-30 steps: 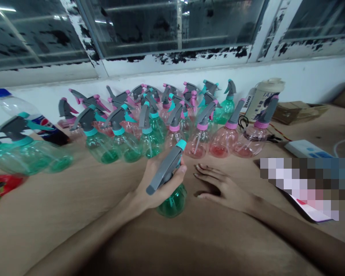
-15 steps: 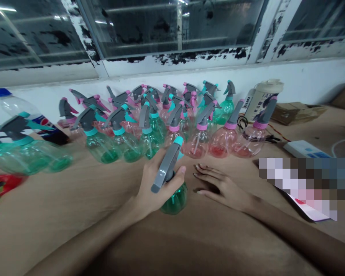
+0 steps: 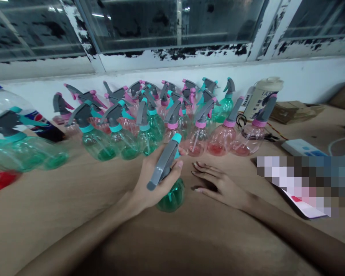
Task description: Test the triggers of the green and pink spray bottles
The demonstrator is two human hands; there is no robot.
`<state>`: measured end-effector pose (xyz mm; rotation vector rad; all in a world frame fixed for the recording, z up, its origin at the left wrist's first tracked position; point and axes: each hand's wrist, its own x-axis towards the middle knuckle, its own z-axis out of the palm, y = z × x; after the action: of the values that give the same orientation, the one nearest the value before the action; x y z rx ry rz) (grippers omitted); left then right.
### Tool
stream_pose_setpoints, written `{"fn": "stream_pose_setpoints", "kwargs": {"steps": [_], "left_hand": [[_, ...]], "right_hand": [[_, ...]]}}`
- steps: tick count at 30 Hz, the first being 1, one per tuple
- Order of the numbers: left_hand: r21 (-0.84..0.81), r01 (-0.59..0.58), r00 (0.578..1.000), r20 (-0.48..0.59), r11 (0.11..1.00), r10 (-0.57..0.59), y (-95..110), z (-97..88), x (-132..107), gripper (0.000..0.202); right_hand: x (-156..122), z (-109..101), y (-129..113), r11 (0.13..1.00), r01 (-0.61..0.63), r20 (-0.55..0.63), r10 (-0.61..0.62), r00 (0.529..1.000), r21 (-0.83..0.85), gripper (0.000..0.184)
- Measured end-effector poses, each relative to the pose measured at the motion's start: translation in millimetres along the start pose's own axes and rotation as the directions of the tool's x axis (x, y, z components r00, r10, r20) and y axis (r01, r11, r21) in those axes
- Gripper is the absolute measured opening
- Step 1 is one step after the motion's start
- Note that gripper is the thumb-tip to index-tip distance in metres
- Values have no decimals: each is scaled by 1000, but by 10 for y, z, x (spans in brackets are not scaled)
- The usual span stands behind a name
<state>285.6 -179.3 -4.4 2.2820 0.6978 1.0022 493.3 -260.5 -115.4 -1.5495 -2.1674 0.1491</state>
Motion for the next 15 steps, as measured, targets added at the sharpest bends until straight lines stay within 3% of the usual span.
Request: {"fn": "stream_pose_setpoints", "kwargs": {"steps": [7,13,15], "left_hand": [[-8,14,996,87,1000,-13,-4,-43,10,9],[-38,-15,1000,19,999,16,-46,-41,-34,16],[-52,-6,999,40,999,8,-63,-47,-41,24]], "right_hand": [[1,-4,-12,1000,-2,3,2,1000,-9,51],[1,14,-8,1000,-7,-12,7,1000,-4,51],[0,25,5,1000,-1,-22,1,1000,9,50]]}}
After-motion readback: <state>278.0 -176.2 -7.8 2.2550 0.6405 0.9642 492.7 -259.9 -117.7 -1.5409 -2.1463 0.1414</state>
